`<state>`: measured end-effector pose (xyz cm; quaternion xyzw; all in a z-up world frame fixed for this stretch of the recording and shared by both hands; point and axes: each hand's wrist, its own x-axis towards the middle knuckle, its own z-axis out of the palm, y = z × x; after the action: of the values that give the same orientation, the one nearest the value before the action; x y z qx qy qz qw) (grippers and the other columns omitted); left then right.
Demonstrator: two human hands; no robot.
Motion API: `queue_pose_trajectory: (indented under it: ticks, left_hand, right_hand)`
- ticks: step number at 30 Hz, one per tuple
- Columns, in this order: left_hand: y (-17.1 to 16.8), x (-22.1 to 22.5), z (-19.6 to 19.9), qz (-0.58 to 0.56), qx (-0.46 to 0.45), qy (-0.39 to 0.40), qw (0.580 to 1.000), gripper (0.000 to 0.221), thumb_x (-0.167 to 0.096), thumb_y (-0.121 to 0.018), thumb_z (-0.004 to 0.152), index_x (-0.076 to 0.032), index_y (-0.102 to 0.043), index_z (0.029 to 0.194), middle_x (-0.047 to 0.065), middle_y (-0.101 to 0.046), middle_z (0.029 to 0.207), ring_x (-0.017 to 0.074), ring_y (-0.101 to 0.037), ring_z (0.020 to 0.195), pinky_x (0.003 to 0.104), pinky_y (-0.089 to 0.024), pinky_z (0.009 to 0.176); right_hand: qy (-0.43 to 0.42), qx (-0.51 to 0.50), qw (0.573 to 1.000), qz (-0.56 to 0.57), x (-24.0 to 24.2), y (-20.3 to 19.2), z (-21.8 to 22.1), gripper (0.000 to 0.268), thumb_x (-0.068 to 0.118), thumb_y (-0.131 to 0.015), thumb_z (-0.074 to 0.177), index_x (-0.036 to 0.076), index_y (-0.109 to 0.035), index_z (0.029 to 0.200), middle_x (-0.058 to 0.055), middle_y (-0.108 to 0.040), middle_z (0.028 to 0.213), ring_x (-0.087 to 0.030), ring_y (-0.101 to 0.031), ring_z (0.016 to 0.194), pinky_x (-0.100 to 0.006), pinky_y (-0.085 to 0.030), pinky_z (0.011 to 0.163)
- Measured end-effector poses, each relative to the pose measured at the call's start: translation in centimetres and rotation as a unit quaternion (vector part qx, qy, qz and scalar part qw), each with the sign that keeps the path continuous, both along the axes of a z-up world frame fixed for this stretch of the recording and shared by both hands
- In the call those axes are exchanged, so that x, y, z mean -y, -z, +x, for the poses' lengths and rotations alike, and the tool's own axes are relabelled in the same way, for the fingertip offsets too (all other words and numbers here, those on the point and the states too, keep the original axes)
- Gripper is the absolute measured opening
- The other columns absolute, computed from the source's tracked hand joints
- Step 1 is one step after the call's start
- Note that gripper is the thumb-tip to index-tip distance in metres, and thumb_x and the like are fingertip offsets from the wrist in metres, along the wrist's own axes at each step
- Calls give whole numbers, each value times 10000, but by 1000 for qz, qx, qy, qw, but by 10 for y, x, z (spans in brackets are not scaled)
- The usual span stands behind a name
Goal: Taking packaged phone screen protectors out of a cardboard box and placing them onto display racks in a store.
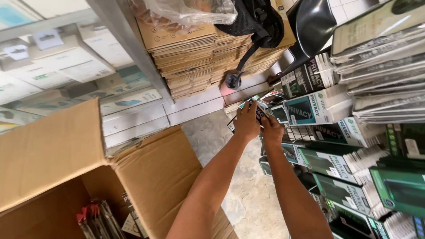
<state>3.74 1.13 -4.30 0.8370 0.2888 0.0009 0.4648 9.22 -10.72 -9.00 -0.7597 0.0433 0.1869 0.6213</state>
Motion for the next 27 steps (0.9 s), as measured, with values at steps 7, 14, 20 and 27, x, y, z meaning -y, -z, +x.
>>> queue_pose_trajectory:
  ticks: [7, 14, 20, 27]
  left_hand:
    - [24, -7, 36, -18, -52, 53, 997, 845, -140, -697, 823, -281, -321, 1567, 84, -317, 1611, 461, -322, 1439, 691, -436, 994]
    - [68, 5, 43, -30, -49, 46, 997, 815, -124, -661, 867, -291, -317, 1587, 70, -350, 1610, 454, -321, 1462, 693, -422, 1026]
    - [60, -3, 36, -42, -84, 65, 993, 770, -141, -622, 913, -283, -293, 1594, 95, -295, 1643, 466, -287, 1477, 685, -399, 1047]
    - [71, -7, 30, -58, -90, 64, 992, 712, -143, -583, 951, -267, -298, 1592, 110, -272, 1658, 469, -269, 1490, 673, -381, 1067]
  right_hand:
    - [28, -10, 999, -12, -4, 56, 43, 245, 129, -668, 997, -8, -724, 1194, -57, -741, 1002, -120, -681, 793, -278, -579, 640]
    - [40, -1, 999, 24, 3, 108, 78, 221, 103, -672, 991, -27, -720, 1163, -79, -734, 984, -138, -693, 799, -292, -613, 667]
    - [99, 24, 995, -16, 27, 166, 123, 235, 144, -674, 997, 3, -693, 1184, -82, -723, 1023, -139, -688, 817, -289, -618, 665]
    - [166, 83, 980, -70, 8, 159, 139, 304, 252, -651, 1017, 77, -681, 1265, -42, -745, 1132, -171, -711, 930, -311, -607, 730]
